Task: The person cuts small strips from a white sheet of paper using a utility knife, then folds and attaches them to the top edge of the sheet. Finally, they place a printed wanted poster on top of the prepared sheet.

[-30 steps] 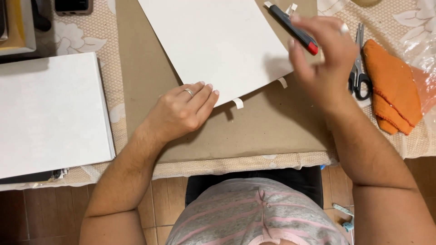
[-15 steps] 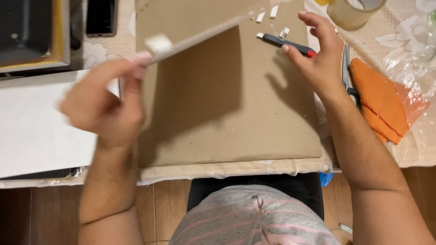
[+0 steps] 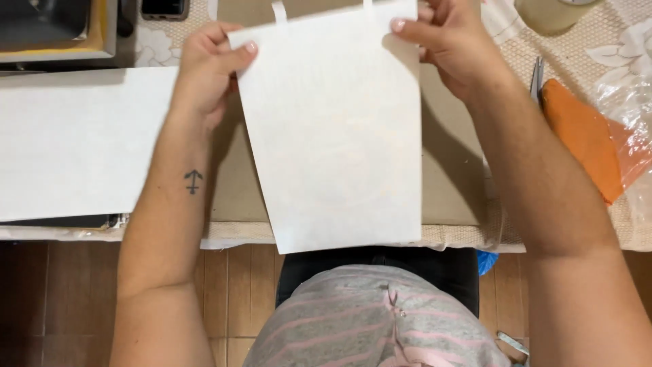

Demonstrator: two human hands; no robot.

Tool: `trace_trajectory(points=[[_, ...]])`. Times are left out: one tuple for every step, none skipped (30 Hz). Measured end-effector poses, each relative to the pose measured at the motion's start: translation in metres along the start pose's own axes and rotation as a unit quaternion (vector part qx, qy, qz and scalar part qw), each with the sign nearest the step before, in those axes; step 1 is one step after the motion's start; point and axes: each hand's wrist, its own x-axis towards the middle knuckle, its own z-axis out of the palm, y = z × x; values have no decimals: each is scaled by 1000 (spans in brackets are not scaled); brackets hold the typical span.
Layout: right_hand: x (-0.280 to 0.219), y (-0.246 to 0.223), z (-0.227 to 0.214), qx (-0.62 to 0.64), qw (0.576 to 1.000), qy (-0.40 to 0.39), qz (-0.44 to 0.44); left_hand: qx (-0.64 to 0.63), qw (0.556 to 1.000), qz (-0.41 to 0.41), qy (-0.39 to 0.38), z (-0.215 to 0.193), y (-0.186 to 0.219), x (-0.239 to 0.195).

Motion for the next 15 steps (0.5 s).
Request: trace_trajectory(points=[[11, 10, 1, 7, 999, 13, 32, 29, 999, -45, -6, 4, -7, 3], [18, 18, 0, 6, 999, 13, 32, 28, 999, -44, -7, 5, -15, 7], [24, 28, 1, -23, 999, 18, 41, 42, 998, -48, -17, 3, -26, 9], [30, 39, 3, -52, 997, 22, 51, 56, 997, -52, -28, 0, -36, 11], [33, 40, 5, -51, 997, 19, 53, 56, 997, -54, -25, 0, -42, 12], [37, 41, 7, -118, 991, 10, 58, 66, 996, -47, -40, 0, -47, 15], [40, 41, 7, -185, 981, 2, 63, 75, 995, -41, -58, 2, -52, 18], [45, 42, 6, -184, 981, 1, 66, 75, 995, -44, -57, 2, -54, 22], [48, 42, 5, -181, 979, -23, 86, 70, 995, -45, -48, 2, -56, 25], [51, 42, 3, -178, 977, -47, 107, 64, 996, -46, -40, 3, -59, 27], [57, 43, 0, -180, 976, -48, 109, 62, 996, -47, -39, 4, -59, 30], [62, 44, -3, -145, 980, -41, 133, 41, 997, -61, -17, 5, -58, 32], [66, 45, -5, -108, 981, -34, 157, 21, 997, -74, 6, 5, -58, 34], [60, 41, -4, -108, 981, -35, 159, 19, 997, -76, 6, 6, -55, 35], [56, 37, -1, -14, 985, 2, 169, 2, 996, -79, 31, 5, -51, 37]])
